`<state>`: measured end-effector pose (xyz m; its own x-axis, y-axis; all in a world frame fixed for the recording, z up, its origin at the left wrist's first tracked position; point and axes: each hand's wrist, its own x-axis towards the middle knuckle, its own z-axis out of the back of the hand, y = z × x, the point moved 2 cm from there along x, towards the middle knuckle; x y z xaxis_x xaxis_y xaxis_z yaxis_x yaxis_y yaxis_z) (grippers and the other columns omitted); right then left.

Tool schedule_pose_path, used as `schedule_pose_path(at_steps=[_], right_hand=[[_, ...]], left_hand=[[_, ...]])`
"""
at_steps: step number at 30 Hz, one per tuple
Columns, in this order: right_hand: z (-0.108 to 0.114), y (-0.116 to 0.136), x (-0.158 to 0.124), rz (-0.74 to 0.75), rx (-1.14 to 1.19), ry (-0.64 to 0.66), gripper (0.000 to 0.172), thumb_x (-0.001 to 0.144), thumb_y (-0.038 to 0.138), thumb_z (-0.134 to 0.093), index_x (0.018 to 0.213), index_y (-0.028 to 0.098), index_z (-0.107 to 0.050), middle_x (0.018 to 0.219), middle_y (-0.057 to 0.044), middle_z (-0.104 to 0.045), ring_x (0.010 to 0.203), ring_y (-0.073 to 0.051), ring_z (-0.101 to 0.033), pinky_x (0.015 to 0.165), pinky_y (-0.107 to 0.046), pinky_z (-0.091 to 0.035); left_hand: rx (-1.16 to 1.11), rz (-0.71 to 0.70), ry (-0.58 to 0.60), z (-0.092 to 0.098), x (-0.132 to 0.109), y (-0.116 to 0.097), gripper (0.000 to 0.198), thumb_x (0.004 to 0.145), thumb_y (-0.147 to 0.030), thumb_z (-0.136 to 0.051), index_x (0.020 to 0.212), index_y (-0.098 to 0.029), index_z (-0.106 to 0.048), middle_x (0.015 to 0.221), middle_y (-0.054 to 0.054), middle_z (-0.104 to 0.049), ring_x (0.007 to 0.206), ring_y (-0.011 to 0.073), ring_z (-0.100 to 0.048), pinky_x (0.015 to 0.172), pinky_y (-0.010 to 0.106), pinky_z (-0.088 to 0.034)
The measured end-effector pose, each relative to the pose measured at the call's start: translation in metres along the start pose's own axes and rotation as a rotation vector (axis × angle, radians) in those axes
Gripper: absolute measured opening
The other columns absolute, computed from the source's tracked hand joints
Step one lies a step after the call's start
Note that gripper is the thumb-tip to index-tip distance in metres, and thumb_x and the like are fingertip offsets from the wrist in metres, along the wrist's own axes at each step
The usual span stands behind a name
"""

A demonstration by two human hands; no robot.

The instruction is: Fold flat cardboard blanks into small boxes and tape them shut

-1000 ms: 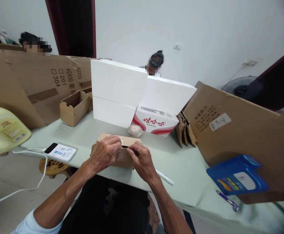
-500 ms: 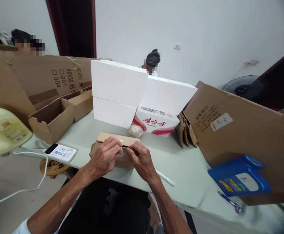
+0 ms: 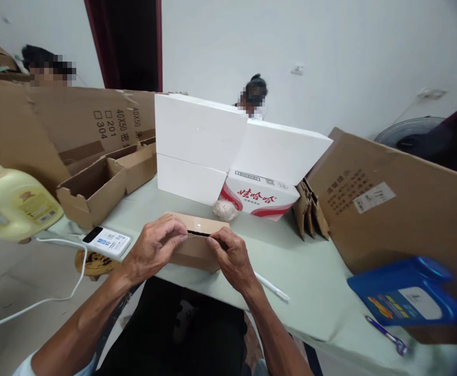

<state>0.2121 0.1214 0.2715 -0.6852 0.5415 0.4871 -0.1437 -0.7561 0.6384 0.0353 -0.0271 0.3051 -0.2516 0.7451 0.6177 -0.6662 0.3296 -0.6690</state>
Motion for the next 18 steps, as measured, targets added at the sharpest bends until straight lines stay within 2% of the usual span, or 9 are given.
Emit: schedule_pose_path(at_steps=[2, 6, 10, 13, 15, 18], right_hand=[[-0.001, -0.001, 0.002, -0.017, 0.004, 0.002, 0.02, 0.103, 0.022, -0.064, 0.083, 0.023, -0.071, 0.083, -0.002, -0.07, 0.079, -0.018, -0.065, 0.074, -0.029, -0.045], [0.001, -0.002, 0.005, -0.032, 0.017, 0.013, 0.022, 0.103, 0.02, -0.065, 0.082, 0.023, -0.07, 0.083, -0.001, -0.07, 0.078, -0.017, -0.064, 0.073, -0.029, -0.045], [0.005, 0.002, -0.002, 0.067, 0.041, 0.087, 0.022, 0.104, 0.018, -0.064, 0.083, 0.023, -0.07, 0.082, 0.0, -0.067, 0.075, -0.016, -0.062, 0.074, -0.03, -0.044], [0.006, 0.006, -0.013, 0.165, 0.02, 0.151, 0.019, 0.106, 0.019, -0.065, 0.089, 0.024, -0.071, 0.085, 0.0, -0.069, 0.08, -0.016, -0.065, 0.083, -0.032, -0.046], [0.006, 0.007, -0.02, 0.209, -0.008, 0.162, 0.015, 0.106, 0.018, -0.066, 0.093, 0.024, -0.071, 0.087, 0.0, -0.07, 0.084, -0.017, -0.067, 0.09, -0.034, -0.045], [0.005, 0.008, -0.026, 0.242, -0.034, 0.153, 0.013, 0.105, 0.017, -0.067, 0.095, 0.024, -0.07, 0.088, 0.0, -0.069, 0.087, -0.018, -0.067, 0.091, -0.036, -0.045]], left_hand=[[-0.055, 0.089, -0.006, -0.005, 0.002, 0.003, 0.016, 0.099, -0.023, -0.066, 0.083, -0.019, -0.07, 0.08, 0.001, -0.071, 0.075, 0.0149, -0.064, 0.071, 0.026, -0.049], [-0.211, 0.381, -0.073, -0.004, 0.008, 0.013, 0.021, 0.089, -0.038, -0.074, 0.082, -0.018, -0.072, 0.075, 0.001, -0.07, 0.067, 0.0147, -0.061, 0.062, 0.024, -0.046], [-0.312, 0.481, -0.072, 0.009, 0.019, 0.016, 0.029, 0.082, -0.045, -0.08, 0.083, -0.017, -0.072, 0.073, 0.002, -0.069, 0.067, 0.0144, -0.06, 0.064, 0.025, -0.048], [-0.316, 0.511, 0.027, 0.012, 0.027, 0.016, 0.031, 0.079, -0.047, -0.081, 0.083, -0.017, -0.073, 0.074, 0.001, -0.068, 0.067, 0.0138, -0.058, 0.062, 0.024, -0.046], [-0.306, 0.533, 0.148, 0.009, 0.03, 0.017, 0.03, 0.08, -0.046, -0.08, 0.082, -0.016, -0.073, 0.072, 0.0, -0.066, 0.065, 0.0127, -0.055, 0.061, 0.024, -0.042], [-0.314, 0.561, 0.315, 0.002, 0.033, 0.021, 0.029, 0.081, -0.044, -0.079, 0.083, -0.015, -0.074, 0.072, 0.0, -0.065, 0.064, 0.0116, -0.052, 0.059, 0.023, -0.039]])
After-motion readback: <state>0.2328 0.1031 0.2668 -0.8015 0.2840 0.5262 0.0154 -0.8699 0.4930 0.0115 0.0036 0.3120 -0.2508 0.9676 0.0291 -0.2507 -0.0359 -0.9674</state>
